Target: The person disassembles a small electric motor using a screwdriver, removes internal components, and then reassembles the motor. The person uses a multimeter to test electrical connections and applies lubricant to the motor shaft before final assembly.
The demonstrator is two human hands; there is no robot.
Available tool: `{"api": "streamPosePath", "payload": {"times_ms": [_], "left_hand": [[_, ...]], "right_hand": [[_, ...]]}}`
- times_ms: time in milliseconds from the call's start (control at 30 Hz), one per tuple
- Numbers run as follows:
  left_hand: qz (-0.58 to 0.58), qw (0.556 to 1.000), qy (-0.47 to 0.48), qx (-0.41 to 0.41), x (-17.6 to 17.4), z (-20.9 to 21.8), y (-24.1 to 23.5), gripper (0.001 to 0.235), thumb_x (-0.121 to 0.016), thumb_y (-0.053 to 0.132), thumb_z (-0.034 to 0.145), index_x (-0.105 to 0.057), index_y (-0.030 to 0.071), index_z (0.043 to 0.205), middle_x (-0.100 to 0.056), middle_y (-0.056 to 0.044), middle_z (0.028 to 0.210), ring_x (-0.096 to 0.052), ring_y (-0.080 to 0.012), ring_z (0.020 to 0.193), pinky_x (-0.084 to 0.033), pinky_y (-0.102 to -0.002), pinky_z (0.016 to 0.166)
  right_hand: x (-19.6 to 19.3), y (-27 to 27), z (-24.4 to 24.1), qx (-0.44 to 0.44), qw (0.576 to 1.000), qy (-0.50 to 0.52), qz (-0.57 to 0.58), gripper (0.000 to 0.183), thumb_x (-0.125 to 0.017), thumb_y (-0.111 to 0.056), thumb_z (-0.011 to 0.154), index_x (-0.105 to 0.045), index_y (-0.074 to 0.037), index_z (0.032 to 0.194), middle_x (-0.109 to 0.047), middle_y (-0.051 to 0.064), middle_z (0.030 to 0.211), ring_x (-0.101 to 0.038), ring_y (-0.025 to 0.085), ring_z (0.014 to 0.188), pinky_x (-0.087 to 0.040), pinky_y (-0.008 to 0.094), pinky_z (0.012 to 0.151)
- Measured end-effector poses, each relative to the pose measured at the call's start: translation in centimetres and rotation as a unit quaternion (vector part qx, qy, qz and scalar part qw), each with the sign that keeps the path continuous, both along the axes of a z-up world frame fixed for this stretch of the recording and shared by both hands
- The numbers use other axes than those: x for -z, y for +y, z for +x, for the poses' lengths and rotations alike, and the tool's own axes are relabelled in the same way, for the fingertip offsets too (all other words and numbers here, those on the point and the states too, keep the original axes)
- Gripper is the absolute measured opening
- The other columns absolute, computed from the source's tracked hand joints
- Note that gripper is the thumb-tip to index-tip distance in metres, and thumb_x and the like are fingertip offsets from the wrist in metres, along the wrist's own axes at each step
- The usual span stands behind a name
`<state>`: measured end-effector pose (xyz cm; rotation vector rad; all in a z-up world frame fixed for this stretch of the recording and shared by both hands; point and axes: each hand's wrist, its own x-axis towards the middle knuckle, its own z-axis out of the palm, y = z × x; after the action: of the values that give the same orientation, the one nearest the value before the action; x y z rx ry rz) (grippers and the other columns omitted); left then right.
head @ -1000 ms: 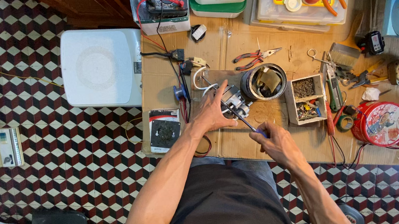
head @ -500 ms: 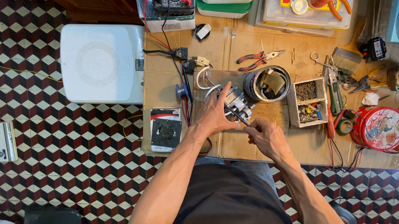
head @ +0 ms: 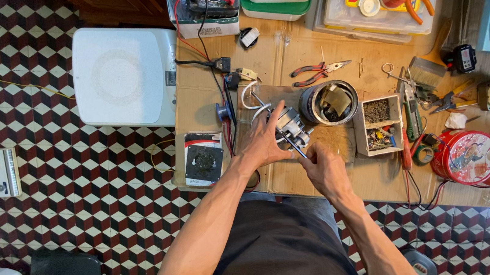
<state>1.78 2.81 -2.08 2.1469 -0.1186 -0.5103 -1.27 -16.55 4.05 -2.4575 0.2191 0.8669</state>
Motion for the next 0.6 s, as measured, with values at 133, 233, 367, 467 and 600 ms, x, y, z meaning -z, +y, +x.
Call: {"api": "streamPosePath", "payload": {"times_ms": [133, 233, 367, 467, 600], "left_hand": [[0.006, 1.0, 0.012, -0.002, -0.5, -0.2, 0.1, 0.138, -0.099, 0.033, 0.053, -0.015, 0.022, 0.162, -0.036, -0.035, 0.149, -0.034, -0.0508, 0.142, -0.035, -0.055, 0.115], [0.006, 1.0, 0.011, -0.003, -0.5, -0.4, 0.0, 0.136, -0.097, 0.034, 0.054, -0.014, 0.023, 0.162, -0.037, -0.033, 0.15, -0.036, -0.0496, 0.142, -0.036, -0.054, 0.117], [0.007, 1.0, 0.009, -0.004, -0.4, -0.4, 0.2, 0.136, -0.097, 0.034, 0.055, -0.014, 0.023, 0.162, -0.034, -0.034, 0.152, -0.034, -0.0502, 0.143, -0.035, -0.054, 0.117], [0.006, 1.0, -0.005, -0.004, -0.4, -0.4, 0.1, 0.138, -0.098, 0.034, 0.053, -0.013, 0.022, 0.161, -0.033, -0.034, 0.152, -0.034, -0.0508, 0.143, -0.034, -0.054, 0.117], [0.017, 1.0, 0.004, -0.001, -0.2, -0.4, 0.0, 0.138, -0.098, 0.035, 0.053, -0.012, 0.023, 0.161, -0.032, -0.034, 0.152, -0.033, -0.0512, 0.142, -0.034, -0.055, 0.116]], "right_hand": [[0.5, -0.8, 0.2, 0.132, 0.976, 0.107, 0.138, 0.029, -0.069, -0.028, 0.095, -0.07, 0.001, 0.094, -0.071, 0.01, 0.073, -0.07, 0.017, 0.064, -0.056, 0.031, 0.06], [1.6, -2.3, 1.2, 0.208, 0.922, 0.193, 0.264, 0.033, -0.067, -0.028, 0.096, -0.07, 0.004, 0.093, -0.071, 0.011, 0.074, -0.071, 0.017, 0.066, -0.058, 0.031, 0.062], [2.3, -2.3, 1.1, 0.18, 0.924, 0.202, 0.271, 0.038, -0.061, -0.032, 0.101, -0.071, 0.004, 0.093, -0.07, 0.011, 0.074, -0.069, 0.019, 0.064, -0.057, 0.032, 0.061], [1.7, -1.4, 0.1, 0.057, 0.987, 0.083, 0.128, 0.027, -0.06, -0.03, 0.099, -0.07, -0.007, 0.109, -0.074, 0.006, 0.081, -0.069, 0.018, 0.066, -0.055, 0.031, 0.064], [1.2, -0.5, -0.6, 0.031, 0.999, -0.005, 0.036, 0.03, -0.073, -0.028, 0.094, -0.07, 0.001, 0.097, -0.074, 0.017, 0.078, -0.069, 0.021, 0.066, -0.055, 0.035, 0.065]]}}
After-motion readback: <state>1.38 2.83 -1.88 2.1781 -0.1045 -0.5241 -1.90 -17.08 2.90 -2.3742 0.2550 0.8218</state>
